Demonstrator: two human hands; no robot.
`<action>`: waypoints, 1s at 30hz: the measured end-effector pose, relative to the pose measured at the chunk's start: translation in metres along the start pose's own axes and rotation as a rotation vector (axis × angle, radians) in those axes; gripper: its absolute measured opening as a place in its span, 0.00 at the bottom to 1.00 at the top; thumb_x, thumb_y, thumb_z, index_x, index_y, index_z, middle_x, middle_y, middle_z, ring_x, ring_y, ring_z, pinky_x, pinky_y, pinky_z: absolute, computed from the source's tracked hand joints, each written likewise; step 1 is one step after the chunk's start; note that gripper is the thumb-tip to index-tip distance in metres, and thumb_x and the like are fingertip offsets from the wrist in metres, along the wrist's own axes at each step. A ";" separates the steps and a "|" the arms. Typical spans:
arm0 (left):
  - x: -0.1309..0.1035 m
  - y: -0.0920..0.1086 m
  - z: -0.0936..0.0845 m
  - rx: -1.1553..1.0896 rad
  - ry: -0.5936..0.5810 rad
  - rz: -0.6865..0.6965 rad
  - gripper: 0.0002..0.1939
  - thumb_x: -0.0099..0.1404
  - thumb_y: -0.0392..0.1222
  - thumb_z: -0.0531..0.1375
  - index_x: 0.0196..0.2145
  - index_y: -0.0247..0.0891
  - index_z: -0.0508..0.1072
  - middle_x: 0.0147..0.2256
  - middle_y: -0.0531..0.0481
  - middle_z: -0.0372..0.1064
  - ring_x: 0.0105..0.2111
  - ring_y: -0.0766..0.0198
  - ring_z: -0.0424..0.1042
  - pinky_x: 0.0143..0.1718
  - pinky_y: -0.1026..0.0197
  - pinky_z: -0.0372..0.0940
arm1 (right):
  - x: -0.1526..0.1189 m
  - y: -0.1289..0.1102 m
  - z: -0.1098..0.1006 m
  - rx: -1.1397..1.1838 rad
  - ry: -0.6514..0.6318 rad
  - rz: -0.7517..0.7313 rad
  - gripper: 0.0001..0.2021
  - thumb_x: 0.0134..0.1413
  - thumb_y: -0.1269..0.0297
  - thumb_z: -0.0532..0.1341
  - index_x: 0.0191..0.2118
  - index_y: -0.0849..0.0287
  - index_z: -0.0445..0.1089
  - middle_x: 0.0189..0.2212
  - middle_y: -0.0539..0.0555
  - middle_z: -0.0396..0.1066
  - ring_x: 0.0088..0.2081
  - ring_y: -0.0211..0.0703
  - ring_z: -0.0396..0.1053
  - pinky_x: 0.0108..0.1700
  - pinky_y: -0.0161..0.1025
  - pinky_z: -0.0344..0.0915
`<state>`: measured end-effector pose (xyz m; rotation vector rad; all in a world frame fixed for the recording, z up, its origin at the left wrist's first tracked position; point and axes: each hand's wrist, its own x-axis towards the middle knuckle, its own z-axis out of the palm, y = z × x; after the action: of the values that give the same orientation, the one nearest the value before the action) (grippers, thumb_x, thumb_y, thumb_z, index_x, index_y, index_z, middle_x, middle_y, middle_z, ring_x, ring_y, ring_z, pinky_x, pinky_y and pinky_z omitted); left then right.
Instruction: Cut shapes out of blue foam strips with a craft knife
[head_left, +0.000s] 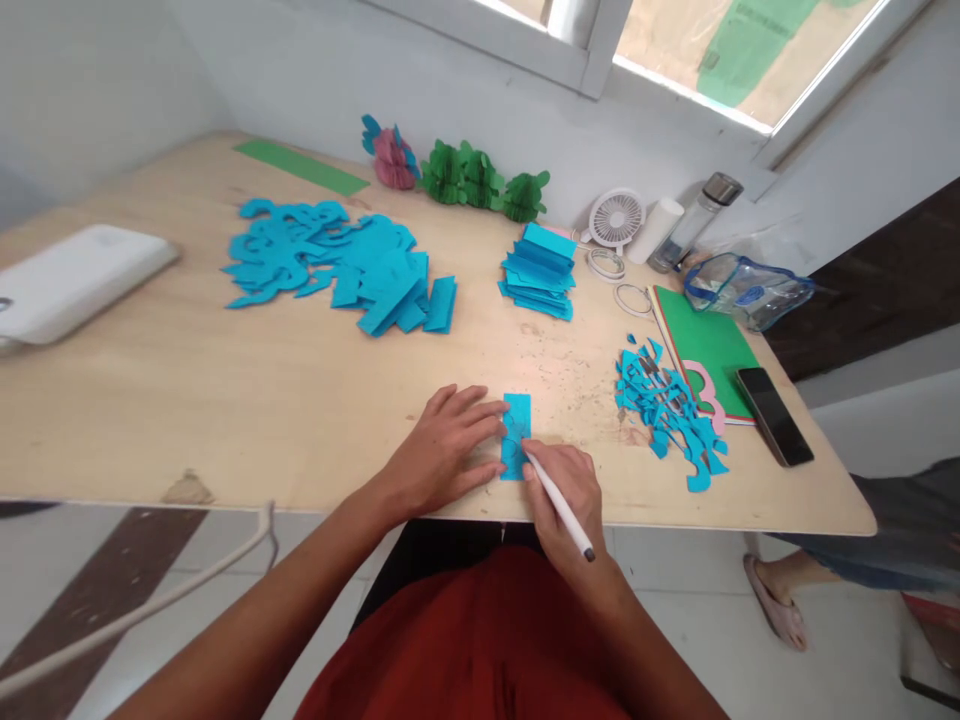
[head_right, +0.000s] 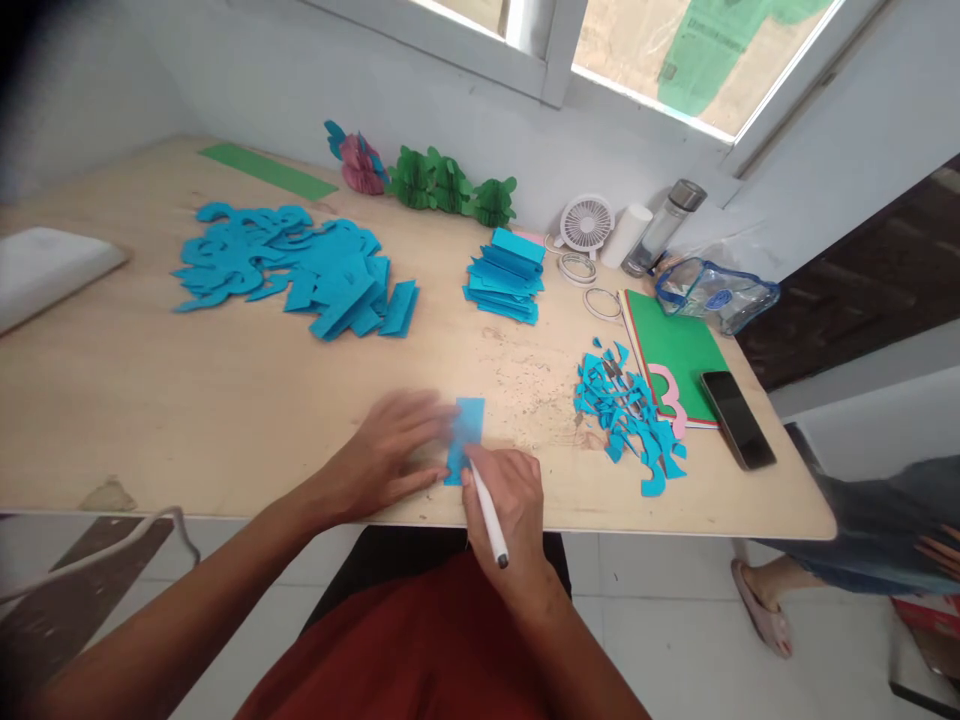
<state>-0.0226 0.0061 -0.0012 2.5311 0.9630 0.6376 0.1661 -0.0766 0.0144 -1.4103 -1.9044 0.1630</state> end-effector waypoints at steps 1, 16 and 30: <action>0.000 0.000 0.000 0.001 0.001 0.000 0.16 0.64 0.47 0.59 0.49 0.43 0.71 0.58 0.47 0.68 0.61 0.46 0.58 0.62 0.40 0.48 | 0.000 0.000 0.001 -0.016 0.006 -0.020 0.12 0.66 0.70 0.54 0.51 0.58 0.70 0.39 0.56 0.77 0.41 0.47 0.73 0.45 0.46 0.64; 0.020 0.013 0.002 -0.033 0.123 -0.190 0.04 0.62 0.40 0.59 0.34 0.40 0.73 0.39 0.46 0.72 0.44 0.54 0.68 0.51 0.48 0.62 | -0.001 0.001 0.008 -0.154 0.063 -0.086 0.13 0.67 0.69 0.52 0.50 0.61 0.71 0.33 0.57 0.76 0.38 0.47 0.71 0.42 0.45 0.63; 0.024 0.030 0.005 0.016 0.161 -0.277 0.03 0.59 0.34 0.59 0.29 0.39 0.72 0.37 0.46 0.71 0.43 0.55 0.69 0.49 0.49 0.62 | -0.006 0.006 0.012 -0.080 0.173 -0.067 0.13 0.67 0.70 0.52 0.53 0.60 0.68 0.39 0.59 0.77 0.41 0.48 0.72 0.44 0.46 0.65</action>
<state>0.0125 0.0008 0.0154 2.3263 1.3495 0.7579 0.1641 -0.0762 0.0001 -1.3642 -1.8291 -0.0672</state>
